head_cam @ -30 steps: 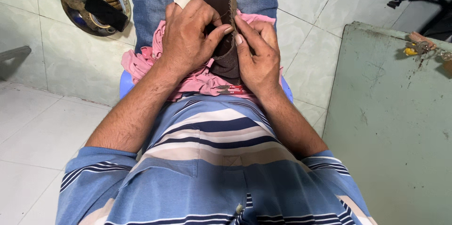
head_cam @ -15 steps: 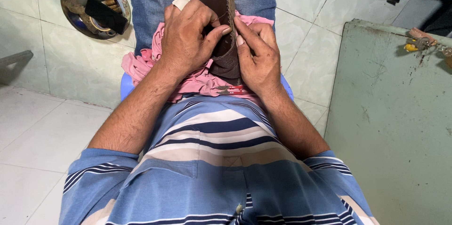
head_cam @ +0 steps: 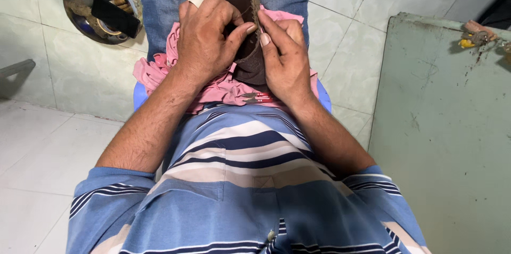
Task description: The person is sewing the sole of a brown slip-on shoe using a needle and thread. They hold the shoe on their lap and repeatedly push the needle through the sole's edge, pulling the thread to secure the stitching.
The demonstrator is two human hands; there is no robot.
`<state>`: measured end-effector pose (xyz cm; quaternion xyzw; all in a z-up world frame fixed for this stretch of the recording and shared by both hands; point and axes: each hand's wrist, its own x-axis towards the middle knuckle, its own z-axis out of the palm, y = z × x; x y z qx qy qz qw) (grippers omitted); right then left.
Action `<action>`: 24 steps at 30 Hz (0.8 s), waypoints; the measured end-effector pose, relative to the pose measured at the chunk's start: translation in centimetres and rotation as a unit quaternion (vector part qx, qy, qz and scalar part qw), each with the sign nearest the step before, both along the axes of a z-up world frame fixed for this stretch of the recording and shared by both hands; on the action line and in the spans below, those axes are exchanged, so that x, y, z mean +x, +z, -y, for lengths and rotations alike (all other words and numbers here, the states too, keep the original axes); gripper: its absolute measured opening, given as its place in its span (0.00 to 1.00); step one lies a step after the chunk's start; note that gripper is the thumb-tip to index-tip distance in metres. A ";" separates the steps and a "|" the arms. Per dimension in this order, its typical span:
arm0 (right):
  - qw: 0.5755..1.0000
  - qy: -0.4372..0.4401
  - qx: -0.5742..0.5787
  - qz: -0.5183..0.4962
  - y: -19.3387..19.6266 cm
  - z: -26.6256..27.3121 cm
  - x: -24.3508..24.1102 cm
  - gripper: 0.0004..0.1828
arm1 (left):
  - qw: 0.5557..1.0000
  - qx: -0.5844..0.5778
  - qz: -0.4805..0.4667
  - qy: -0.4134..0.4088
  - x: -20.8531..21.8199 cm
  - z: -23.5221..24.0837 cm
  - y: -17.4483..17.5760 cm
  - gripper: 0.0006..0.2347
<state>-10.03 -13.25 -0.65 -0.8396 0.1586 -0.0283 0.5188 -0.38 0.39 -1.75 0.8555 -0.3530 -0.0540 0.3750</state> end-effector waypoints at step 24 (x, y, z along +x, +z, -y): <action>0.998 -0.018 -0.051 0.018 1.0 1.1 0.4 0.14 | 1.000 -0.013 -0.008 0.010 0.0 -0.3 0.0 0.10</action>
